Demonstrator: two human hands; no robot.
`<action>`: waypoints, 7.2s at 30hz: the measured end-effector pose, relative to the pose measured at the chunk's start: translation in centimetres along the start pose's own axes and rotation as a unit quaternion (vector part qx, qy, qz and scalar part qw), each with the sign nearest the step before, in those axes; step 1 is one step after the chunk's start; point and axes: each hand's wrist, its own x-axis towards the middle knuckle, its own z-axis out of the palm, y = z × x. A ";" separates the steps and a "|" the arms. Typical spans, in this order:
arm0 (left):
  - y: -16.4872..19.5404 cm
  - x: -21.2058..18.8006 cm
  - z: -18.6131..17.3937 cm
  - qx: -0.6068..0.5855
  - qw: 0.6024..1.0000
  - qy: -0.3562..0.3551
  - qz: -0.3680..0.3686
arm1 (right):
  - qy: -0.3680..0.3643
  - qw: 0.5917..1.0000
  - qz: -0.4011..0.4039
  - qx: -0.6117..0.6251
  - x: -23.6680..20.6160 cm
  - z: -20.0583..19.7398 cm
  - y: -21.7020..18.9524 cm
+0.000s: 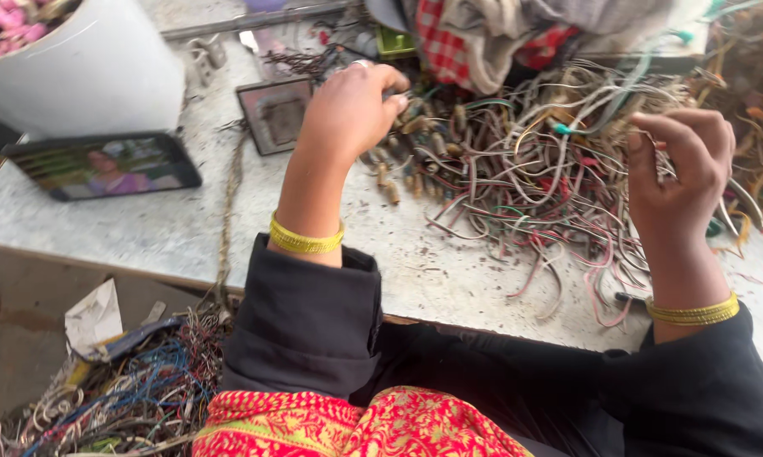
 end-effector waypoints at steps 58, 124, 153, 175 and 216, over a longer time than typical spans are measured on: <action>-13.3 0.8 1.9 0.363 0.861 0.335 -0.124 | -0.279 0.934 -0.214 0.063 3.3 12.2 -12.5; -14.0 2.9 6.5 0.131 0.957 -0.018 -0.257 | -0.247 0.945 -0.201 0.079 2.7 13.1 -12.3; -12.8 2.7 9.5 -0.007 0.997 0.049 -0.054 | -0.289 0.934 -0.160 -0.135 4.4 12.2 -12.0; -11.3 -0.6 8.9 0.044 0.991 0.127 -0.015 | -0.236 0.954 -0.168 -0.074 3.3 12.8 -10.8; -2.6 -8.9 5.2 0.028 0.998 -0.058 0.006 | -0.229 0.957 -0.174 0.042 3.3 10.7 -9.8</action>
